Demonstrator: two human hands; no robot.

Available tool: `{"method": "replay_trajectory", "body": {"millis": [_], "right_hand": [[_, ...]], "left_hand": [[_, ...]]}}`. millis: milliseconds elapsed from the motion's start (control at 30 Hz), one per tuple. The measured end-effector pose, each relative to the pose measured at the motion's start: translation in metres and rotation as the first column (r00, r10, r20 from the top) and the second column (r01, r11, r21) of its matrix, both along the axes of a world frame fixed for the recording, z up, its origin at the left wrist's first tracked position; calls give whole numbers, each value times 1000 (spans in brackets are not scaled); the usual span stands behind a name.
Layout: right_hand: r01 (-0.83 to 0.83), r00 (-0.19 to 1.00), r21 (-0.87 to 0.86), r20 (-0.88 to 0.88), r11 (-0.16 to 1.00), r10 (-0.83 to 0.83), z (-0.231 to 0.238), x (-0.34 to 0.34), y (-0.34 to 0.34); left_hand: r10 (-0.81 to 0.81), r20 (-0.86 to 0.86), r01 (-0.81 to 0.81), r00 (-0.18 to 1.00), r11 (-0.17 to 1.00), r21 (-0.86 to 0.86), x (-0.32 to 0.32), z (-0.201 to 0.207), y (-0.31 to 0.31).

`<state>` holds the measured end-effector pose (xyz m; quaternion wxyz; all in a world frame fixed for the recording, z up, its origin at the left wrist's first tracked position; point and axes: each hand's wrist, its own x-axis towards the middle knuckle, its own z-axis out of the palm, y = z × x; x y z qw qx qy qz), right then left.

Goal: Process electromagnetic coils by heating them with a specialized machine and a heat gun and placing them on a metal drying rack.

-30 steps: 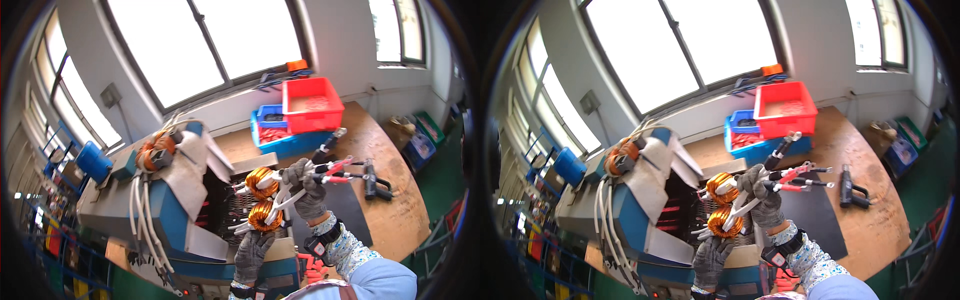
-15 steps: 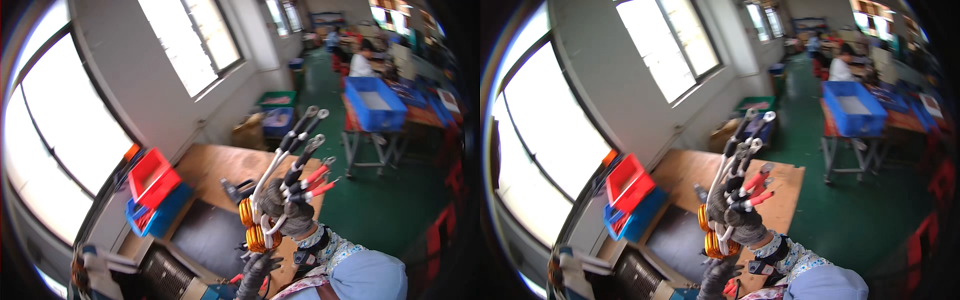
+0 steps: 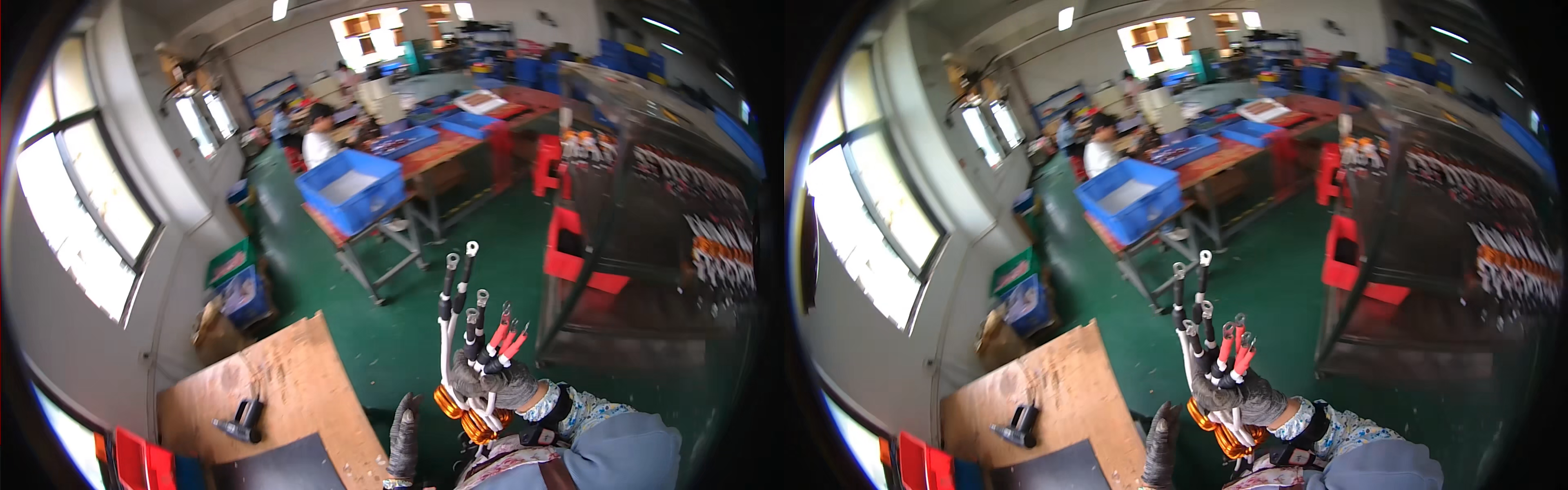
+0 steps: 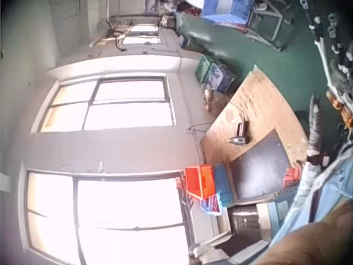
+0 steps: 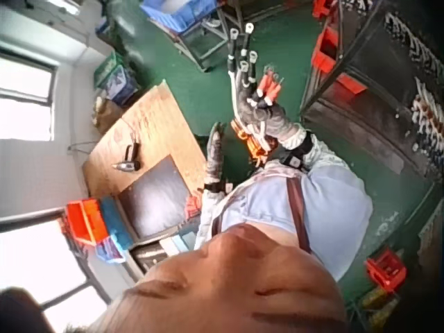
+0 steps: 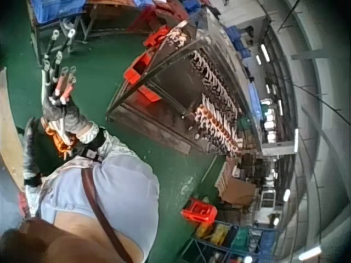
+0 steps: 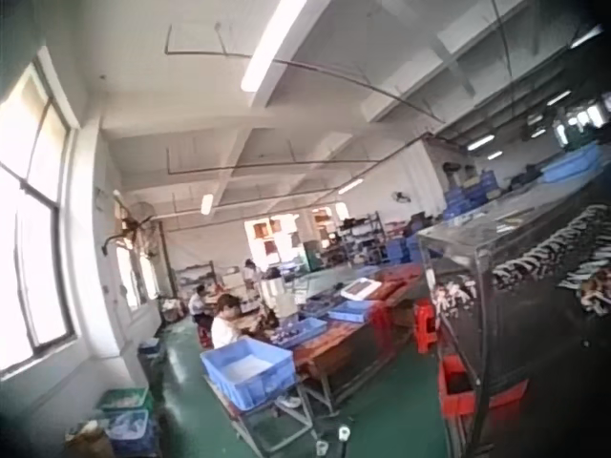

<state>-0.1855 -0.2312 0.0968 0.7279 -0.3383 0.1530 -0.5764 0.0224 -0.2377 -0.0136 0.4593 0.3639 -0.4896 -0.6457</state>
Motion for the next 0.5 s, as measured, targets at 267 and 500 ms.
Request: {"method": "replay_trajectory", "body": {"millis": [267,500], "right_hand": [[86,981,-194,188,977,-49,24,-99,55],[387,853,-130,427,913,-301,4,-255,75]], "left_hand": [[-245,810,265,533,957,115,-190,-107,-30],[-548,151,482,823,814,325,-225,-10,28]]}}
